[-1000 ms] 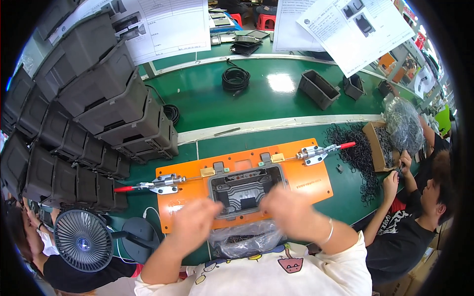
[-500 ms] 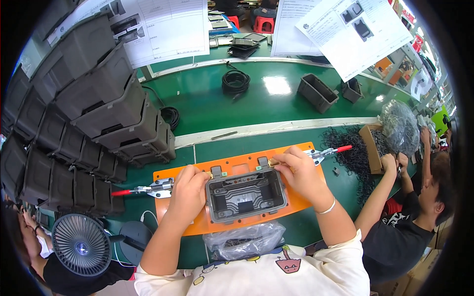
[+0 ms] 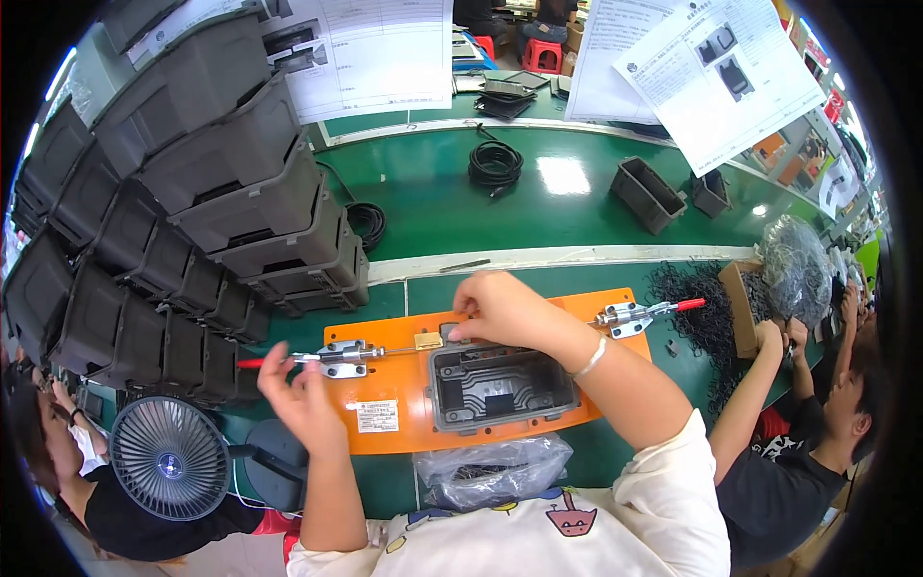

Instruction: Assembling small components into a plastic housing using a toggle clamp fixture.

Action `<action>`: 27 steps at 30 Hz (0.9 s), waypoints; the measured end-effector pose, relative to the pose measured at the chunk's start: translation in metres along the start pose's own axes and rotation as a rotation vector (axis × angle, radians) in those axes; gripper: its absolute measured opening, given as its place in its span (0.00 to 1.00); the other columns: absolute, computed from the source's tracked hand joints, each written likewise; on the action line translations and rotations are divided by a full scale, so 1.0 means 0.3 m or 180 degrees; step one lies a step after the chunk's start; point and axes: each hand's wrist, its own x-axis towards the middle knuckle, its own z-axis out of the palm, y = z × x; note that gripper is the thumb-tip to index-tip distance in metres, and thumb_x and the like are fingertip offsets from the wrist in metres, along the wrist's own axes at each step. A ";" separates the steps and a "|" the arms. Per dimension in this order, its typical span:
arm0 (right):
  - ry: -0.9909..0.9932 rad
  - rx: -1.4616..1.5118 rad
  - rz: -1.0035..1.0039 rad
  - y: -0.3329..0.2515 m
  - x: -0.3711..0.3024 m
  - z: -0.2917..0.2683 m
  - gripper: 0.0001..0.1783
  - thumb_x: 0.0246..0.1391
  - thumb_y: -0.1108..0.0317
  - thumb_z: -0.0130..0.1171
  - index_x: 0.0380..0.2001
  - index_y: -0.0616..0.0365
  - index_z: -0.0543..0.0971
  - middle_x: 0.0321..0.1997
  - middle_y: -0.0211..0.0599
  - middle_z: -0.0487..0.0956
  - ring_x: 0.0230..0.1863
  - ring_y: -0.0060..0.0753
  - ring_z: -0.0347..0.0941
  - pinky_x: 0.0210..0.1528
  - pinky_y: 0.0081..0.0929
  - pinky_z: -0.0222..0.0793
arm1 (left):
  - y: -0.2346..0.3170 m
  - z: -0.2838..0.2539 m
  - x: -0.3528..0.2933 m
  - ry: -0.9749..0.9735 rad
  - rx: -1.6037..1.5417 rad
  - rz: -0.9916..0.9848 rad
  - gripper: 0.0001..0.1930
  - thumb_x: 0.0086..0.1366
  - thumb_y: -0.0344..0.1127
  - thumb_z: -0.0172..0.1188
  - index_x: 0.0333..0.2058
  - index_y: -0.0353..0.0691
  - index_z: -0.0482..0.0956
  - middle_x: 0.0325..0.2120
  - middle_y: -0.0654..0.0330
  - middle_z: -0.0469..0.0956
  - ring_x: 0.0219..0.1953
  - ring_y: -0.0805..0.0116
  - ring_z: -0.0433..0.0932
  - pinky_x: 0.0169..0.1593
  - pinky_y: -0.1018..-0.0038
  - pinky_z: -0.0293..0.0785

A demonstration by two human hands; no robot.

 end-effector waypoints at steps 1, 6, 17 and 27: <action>-0.0591 0.0080 0.0269 -0.009 0.029 0.005 0.14 0.38 0.67 0.72 0.27 0.62 0.79 0.26 0.43 0.78 0.29 0.43 0.76 0.33 0.34 0.71 | -0.022 -0.027 0.022 0.0492 -0.0251 -0.0499 0.25 0.60 0.27 0.58 0.55 0.36 0.62 0.52 0.56 0.64 0.52 0.68 0.63 0.52 0.75 0.62; -0.0982 -0.0380 0.0182 -0.071 0.081 0.007 0.14 0.35 0.67 0.72 0.23 0.62 0.79 0.25 0.45 0.79 0.31 0.45 0.77 0.35 0.36 0.71 | -0.123 -0.164 0.173 0.1206 -0.1699 -0.1982 0.26 0.62 0.35 0.59 0.56 0.37 0.61 0.51 0.52 0.67 0.53 0.62 0.66 0.57 0.66 0.59; -0.1118 -0.0216 0.0569 -0.046 0.103 0.014 0.12 0.33 0.69 0.72 0.22 0.62 0.80 0.22 0.42 0.79 0.26 0.40 0.77 0.31 0.33 0.71 | 0.076 0.026 0.252 0.0704 -0.1087 -0.0080 0.10 0.69 0.39 0.52 0.32 0.42 0.64 0.18 0.66 0.64 0.20 0.77 0.63 0.28 0.78 0.63; -0.0724 0.0157 0.0921 -0.044 0.077 0.022 0.11 0.32 0.72 0.72 0.22 0.63 0.80 0.20 0.42 0.79 0.22 0.34 0.76 0.29 0.29 0.71 | 0.090 0.048 0.238 -0.0111 -0.0468 0.0145 0.05 0.65 0.28 0.52 0.29 0.39 0.67 0.14 0.65 0.63 0.18 0.78 0.63 0.24 0.77 0.63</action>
